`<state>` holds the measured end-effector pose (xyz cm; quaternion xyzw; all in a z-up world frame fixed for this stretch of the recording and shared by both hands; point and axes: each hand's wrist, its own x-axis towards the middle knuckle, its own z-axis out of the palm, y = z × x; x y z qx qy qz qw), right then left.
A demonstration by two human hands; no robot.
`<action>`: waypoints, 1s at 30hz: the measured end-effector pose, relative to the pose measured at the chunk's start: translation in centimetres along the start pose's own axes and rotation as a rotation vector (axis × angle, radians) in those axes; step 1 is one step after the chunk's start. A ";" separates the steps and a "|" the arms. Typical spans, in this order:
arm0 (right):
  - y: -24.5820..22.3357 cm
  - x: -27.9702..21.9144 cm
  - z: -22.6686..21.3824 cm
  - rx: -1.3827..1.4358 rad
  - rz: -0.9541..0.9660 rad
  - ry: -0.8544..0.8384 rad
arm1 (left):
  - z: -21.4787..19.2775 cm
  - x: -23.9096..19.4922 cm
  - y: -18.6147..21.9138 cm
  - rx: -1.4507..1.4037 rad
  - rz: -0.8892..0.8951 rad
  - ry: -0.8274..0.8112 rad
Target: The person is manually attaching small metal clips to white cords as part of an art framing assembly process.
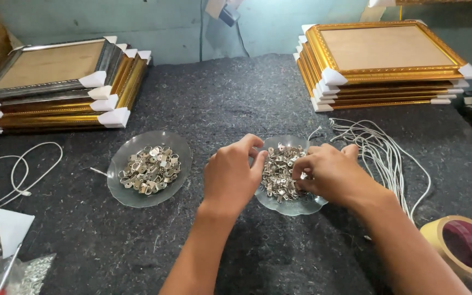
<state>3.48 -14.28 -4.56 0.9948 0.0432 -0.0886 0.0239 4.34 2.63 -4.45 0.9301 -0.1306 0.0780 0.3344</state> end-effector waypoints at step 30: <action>0.3 -0.1 -0.9 0.127 0.030 -0.016 | -0.4 0.4 0.2 -0.636 -0.132 0.139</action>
